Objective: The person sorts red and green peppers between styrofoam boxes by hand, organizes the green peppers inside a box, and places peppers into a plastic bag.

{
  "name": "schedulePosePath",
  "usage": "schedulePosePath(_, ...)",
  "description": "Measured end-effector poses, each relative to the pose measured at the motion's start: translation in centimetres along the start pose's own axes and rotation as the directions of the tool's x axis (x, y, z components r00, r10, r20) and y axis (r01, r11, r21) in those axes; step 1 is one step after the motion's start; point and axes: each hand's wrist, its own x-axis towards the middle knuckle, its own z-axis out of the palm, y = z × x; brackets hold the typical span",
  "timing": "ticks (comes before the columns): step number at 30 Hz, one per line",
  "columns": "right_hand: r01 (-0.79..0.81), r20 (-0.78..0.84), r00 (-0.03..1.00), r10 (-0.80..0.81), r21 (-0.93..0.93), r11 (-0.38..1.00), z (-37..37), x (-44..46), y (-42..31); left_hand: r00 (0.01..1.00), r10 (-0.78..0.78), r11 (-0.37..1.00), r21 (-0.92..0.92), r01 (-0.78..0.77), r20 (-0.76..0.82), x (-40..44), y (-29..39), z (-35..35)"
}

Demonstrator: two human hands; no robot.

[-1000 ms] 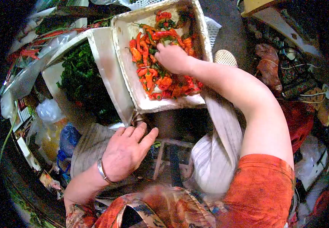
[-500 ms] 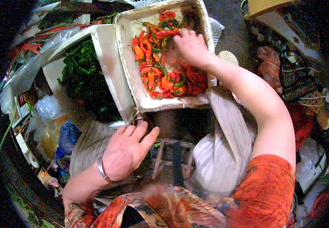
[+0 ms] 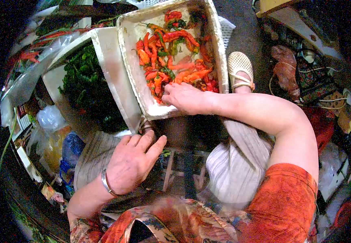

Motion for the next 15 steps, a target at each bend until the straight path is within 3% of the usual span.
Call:
schedulePosePath(4, 0.020, -0.029, 0.999, -0.019, 0.030, 0.999, 0.3, -0.2, 0.8, 1.000, 0.005, 1.000, 0.017, -0.005, 0.005, -0.1, -0.1, 0.0)
schedulePosePath(9, -0.084, 0.090, 0.992, 0.084, -0.007, 0.996, -1.6, -0.2, 0.7, 1.000, 0.007, 1.000, 0.024, -0.007, 0.006, 0.0, -0.1, 0.0)
schedulePosePath(11, -0.203, 0.092, 0.975, 0.203, -0.013, 0.979, -1.5, 0.7, 2.2, 1.000, 0.007, 1.000, 0.029, -0.008, 0.012, -0.1, -0.1, 0.0)
schedulePosePath(13, -0.145, -0.214, 0.970, 0.116, -0.125, 0.982, -1.6, 0.7, 4.6, 1.000, 0.003, 1.000, 0.022, -0.004, 0.012, -0.1, -0.1, -0.1)
schedulePosePath(15, -0.246, -0.247, 0.949, 0.196, -0.188, 0.951, -3.2, 1.5, 6.7, 1.000, 0.000, 1.000, 0.017, 0.000, 0.010, -0.1, 0.0, 0.0)
